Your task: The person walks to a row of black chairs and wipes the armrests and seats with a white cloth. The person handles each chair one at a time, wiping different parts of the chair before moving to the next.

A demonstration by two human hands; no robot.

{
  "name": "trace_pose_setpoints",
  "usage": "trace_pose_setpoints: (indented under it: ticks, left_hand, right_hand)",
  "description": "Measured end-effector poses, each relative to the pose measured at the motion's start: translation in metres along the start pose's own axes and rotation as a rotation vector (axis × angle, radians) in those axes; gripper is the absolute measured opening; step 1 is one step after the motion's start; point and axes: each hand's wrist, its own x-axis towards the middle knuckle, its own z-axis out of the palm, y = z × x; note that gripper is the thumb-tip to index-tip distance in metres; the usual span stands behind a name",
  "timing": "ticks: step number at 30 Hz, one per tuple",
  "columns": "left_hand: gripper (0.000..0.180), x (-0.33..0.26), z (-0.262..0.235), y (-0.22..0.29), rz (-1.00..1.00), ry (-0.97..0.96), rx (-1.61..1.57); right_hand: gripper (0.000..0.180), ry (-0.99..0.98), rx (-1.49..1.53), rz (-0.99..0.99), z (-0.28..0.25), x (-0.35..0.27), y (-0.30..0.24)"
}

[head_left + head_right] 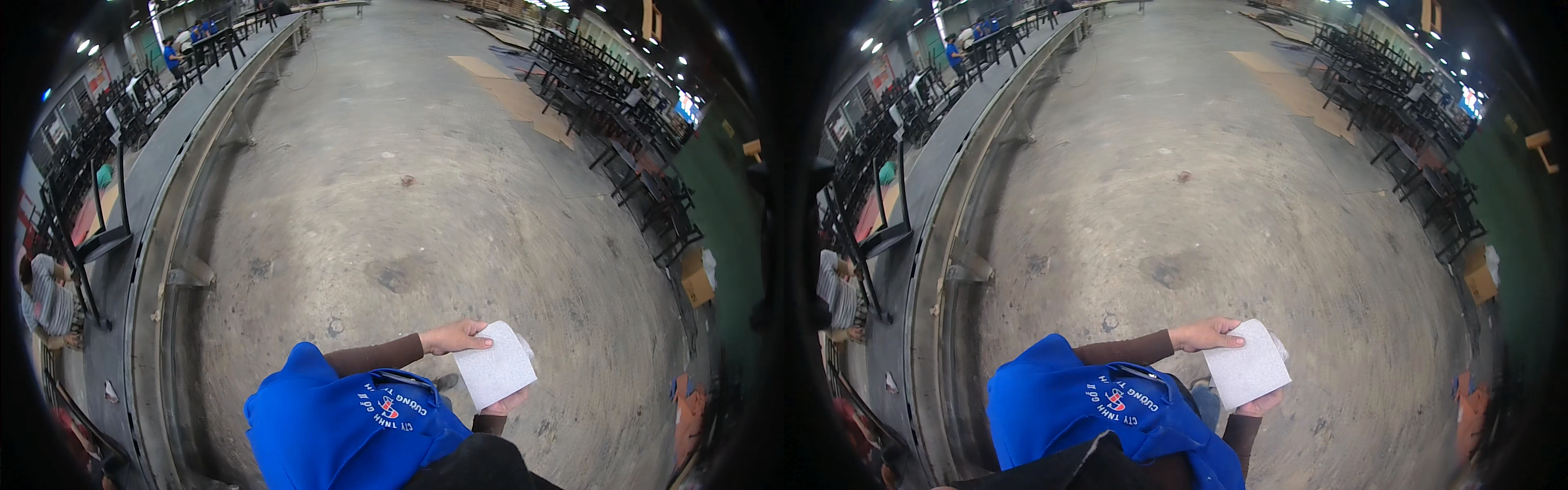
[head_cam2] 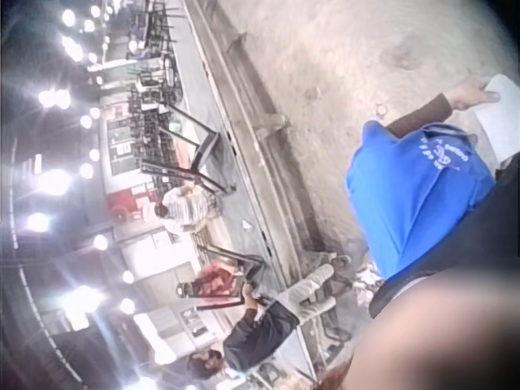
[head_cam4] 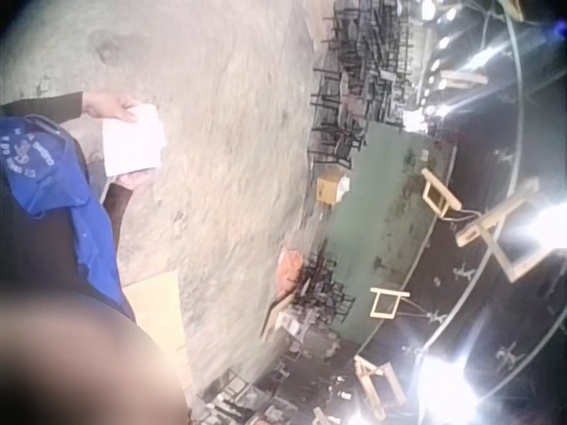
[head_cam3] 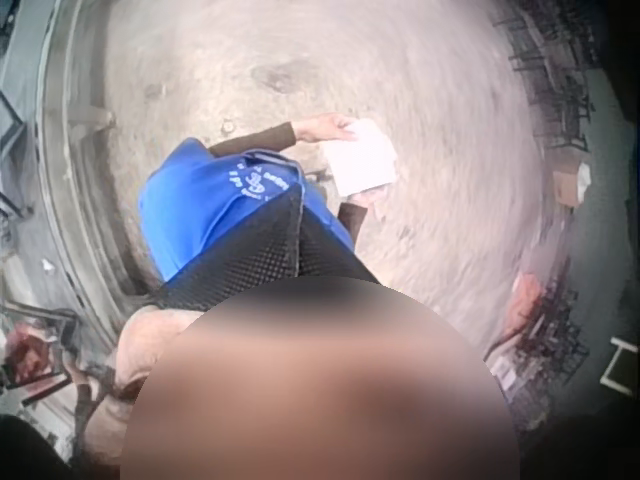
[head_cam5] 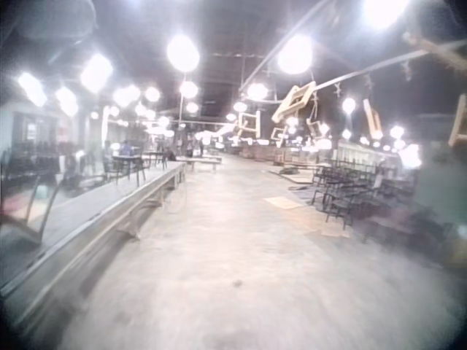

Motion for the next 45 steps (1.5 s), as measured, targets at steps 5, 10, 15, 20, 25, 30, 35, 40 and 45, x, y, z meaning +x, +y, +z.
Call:
trace_pose_setpoints:
  ticks: [5,10,15,20,25,30,35,40,45]
  left_hand:
    - [0.042,0.083,-0.015,0.000,0.142,0.275,-0.031]
    - [0.041,0.186,-0.038,0.030,0.269,0.423,0.258]
    - [0.039,0.275,-0.057,0.065,0.384,0.485,0.465]
    - [0.044,0.322,-0.085,0.087,0.282,0.472,0.082]
    - [0.043,0.383,-0.126,0.106,0.151,0.302,-0.005]
    - [0.037,0.501,-0.170,0.134,0.092,0.101,-0.240]
    - [0.030,0.621,-0.205,0.174,0.050,-0.013,-0.198]
    - [0.018,0.715,-0.234,0.207,0.018,-0.085,0.066]
    - [0.015,0.782,-0.264,0.203,0.138,-0.026,0.181]
  right_hand:
    - [0.060,0.186,-0.254,-0.098,-0.040,0.078,-0.045]
    - [0.047,-0.042,-0.374,-0.082,-0.058,0.184,-0.123]
    - [0.037,-0.064,-0.920,-0.165,-0.057,0.290,-0.182]
    - [0.033,-0.214,-1.232,-0.005,-0.056,0.368,-0.229]
    - [0.036,-0.365,-1.365,0.153,-0.074,0.444,-0.255]
    - [0.041,-0.324,-1.363,0.073,-0.089,0.539,-0.295]
    - [0.044,-0.193,-1.265,0.069,-0.101,0.620,-0.355]
    - [0.040,-0.030,-1.067,0.034,-0.132,0.687,-0.384]
    - [0.037,0.023,-0.956,0.008,-0.162,0.755,-0.409]
